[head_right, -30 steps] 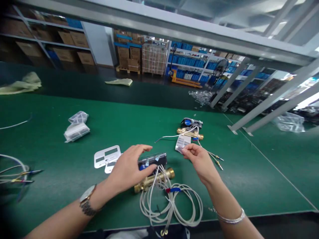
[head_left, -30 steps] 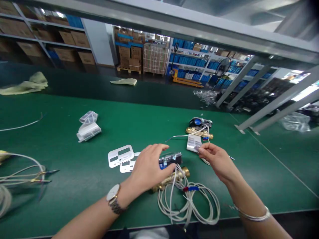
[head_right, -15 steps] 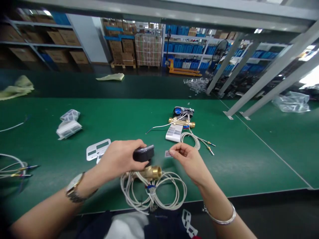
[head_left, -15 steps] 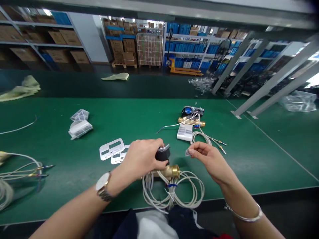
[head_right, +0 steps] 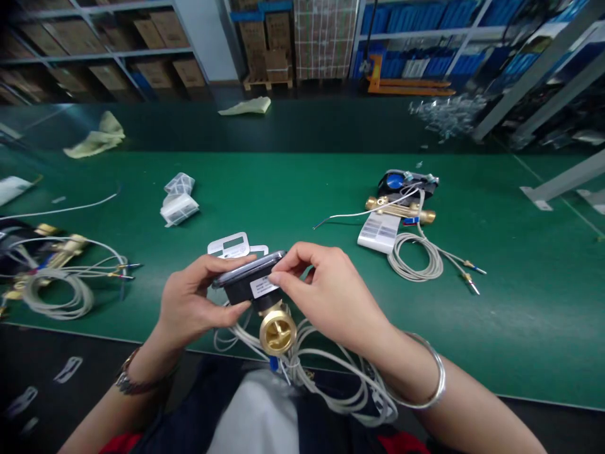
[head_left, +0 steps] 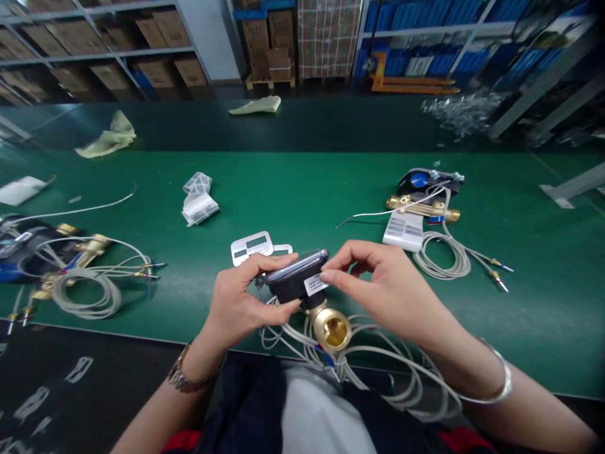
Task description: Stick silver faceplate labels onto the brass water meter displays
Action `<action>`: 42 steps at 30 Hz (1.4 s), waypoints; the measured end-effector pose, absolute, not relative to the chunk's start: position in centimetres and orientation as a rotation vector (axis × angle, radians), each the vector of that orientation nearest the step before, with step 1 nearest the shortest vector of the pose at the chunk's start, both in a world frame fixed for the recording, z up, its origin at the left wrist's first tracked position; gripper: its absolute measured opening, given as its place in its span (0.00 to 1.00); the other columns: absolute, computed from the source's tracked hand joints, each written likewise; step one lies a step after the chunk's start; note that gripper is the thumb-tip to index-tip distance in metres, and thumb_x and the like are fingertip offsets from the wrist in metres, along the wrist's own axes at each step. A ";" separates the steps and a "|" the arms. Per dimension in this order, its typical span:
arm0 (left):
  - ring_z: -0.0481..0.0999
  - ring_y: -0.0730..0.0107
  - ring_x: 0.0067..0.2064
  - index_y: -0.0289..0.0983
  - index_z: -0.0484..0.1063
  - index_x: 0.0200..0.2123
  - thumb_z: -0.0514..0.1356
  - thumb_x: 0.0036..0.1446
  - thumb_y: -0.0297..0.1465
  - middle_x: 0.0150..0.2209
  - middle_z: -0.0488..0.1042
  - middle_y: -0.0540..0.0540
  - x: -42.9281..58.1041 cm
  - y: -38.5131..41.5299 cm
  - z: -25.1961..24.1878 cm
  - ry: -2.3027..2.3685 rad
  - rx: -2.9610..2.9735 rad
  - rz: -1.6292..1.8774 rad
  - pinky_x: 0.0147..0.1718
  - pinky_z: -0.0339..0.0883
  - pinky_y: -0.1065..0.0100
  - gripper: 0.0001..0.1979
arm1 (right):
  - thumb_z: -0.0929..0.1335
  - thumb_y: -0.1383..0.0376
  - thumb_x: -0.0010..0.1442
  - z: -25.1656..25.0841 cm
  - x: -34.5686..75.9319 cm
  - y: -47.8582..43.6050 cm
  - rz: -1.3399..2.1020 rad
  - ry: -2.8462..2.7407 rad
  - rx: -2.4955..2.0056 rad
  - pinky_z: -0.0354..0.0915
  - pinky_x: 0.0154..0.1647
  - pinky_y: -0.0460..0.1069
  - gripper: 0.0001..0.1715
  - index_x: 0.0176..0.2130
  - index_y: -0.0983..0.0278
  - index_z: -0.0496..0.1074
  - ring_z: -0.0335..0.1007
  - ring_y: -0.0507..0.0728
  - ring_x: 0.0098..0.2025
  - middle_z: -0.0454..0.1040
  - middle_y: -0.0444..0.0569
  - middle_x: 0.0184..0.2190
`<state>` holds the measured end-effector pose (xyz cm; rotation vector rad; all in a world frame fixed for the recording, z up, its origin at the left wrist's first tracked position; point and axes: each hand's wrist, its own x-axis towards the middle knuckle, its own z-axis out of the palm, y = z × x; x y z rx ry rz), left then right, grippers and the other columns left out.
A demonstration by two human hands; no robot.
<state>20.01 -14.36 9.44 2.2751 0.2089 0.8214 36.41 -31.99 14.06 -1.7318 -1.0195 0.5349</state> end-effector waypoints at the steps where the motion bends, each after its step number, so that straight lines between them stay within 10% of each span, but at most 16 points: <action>1: 0.85 0.57 0.47 0.43 0.78 0.50 0.76 0.45 0.32 0.49 0.84 0.45 19.9 -14.4 9.4 0.220 2.269 0.833 0.46 0.79 0.62 0.26 | 0.74 0.65 0.60 14.2 36.4 -31.8 0.509 -1.032 -1.749 0.62 0.32 0.47 0.05 0.30 0.58 0.78 0.72 0.51 0.32 0.80 0.38 0.29; 42: 0.85 0.57 0.47 0.41 0.76 0.51 0.76 0.48 0.35 0.50 0.84 0.44 20.2 -14.8 9.6 0.176 2.313 0.862 0.49 0.81 0.59 0.26 | 0.73 0.68 0.59 15.6 36.3 -31.0 0.378 -1.198 -1.887 0.64 0.26 0.47 0.07 0.29 0.60 0.76 0.73 0.52 0.26 0.78 0.41 0.25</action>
